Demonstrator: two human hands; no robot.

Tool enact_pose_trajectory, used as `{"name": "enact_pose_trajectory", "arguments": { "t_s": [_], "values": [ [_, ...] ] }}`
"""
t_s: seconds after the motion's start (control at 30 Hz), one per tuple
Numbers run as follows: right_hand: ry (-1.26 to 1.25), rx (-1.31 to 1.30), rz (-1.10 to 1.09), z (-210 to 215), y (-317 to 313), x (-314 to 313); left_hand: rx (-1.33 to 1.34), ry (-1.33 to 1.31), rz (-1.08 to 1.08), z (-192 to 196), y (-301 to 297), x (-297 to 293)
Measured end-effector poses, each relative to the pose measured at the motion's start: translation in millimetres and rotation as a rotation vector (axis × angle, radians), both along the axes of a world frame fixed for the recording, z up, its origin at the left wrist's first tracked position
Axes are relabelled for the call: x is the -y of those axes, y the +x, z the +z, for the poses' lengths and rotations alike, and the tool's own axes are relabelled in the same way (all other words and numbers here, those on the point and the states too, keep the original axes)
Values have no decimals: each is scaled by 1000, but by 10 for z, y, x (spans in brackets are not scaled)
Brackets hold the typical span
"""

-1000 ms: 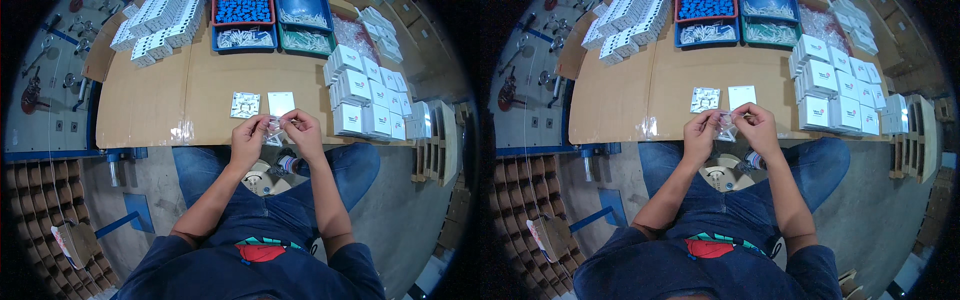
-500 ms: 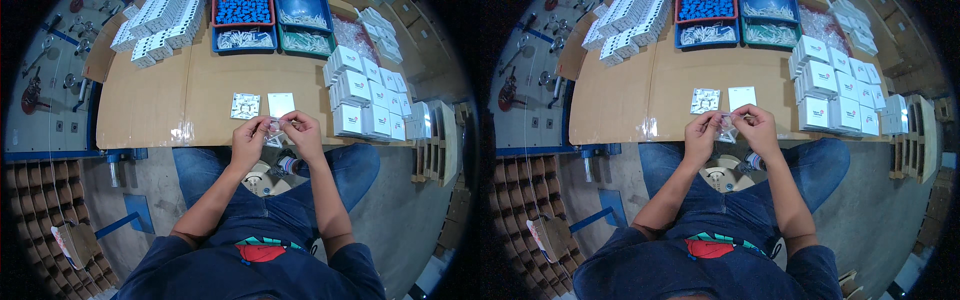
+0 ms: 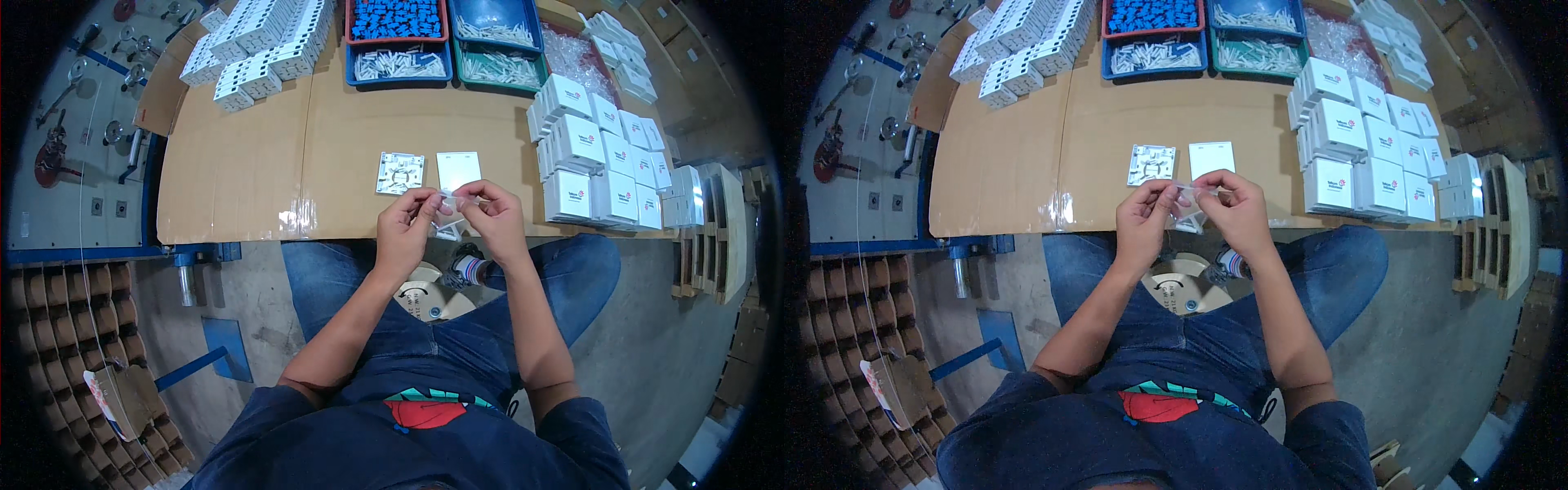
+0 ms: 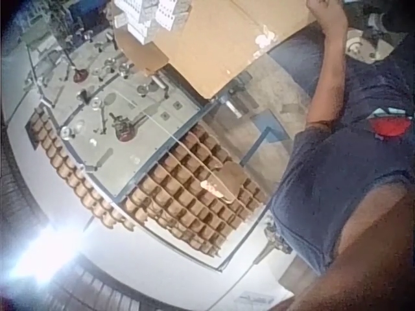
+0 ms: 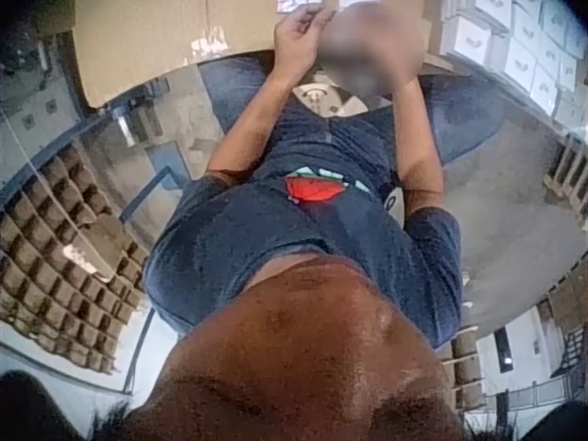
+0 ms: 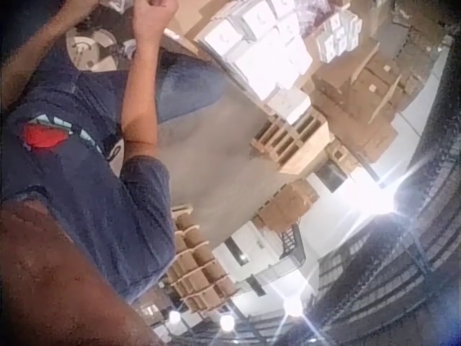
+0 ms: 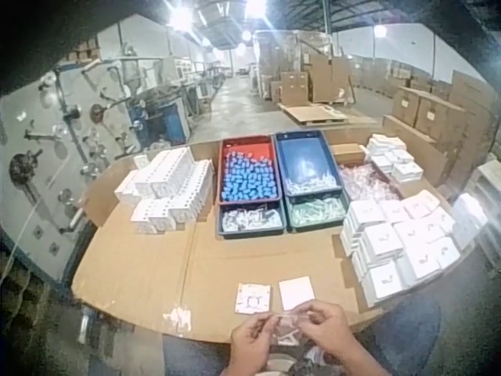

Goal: Packaging electronic modules into small boxes and adding components from plastic bins.

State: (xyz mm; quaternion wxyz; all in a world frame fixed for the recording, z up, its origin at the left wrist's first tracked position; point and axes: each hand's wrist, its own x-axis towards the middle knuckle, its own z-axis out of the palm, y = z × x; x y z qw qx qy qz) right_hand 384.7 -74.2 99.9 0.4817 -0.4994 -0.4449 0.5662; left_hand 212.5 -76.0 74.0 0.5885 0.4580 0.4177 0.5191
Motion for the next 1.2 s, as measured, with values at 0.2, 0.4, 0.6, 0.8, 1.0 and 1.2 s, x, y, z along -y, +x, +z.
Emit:
{"name": "enact_pose_trajectory", "arguments": {
  "t_s": [0.2,0.4,0.6,0.8,1.0,1.2],
  "values": [
    [-7,41,7,-55,14,9,17,16,-6,-1,11,4],
    [8,45,-7,-138,9,-8,-8,31,7,-27,5,-1],
    [55,-5,-33,-114,-47,-13,1,17,-5,-39,8,3],
    [9,35,-12,-138,-8,-4,20,6,-11,-53,18,9],
    [25,37,-25,-161,-28,-3,-24,15,-7,-33,17,12],
    [53,42,-5,-216,2,-15,-8,11,-10,-35,18,14]
  ]
}}
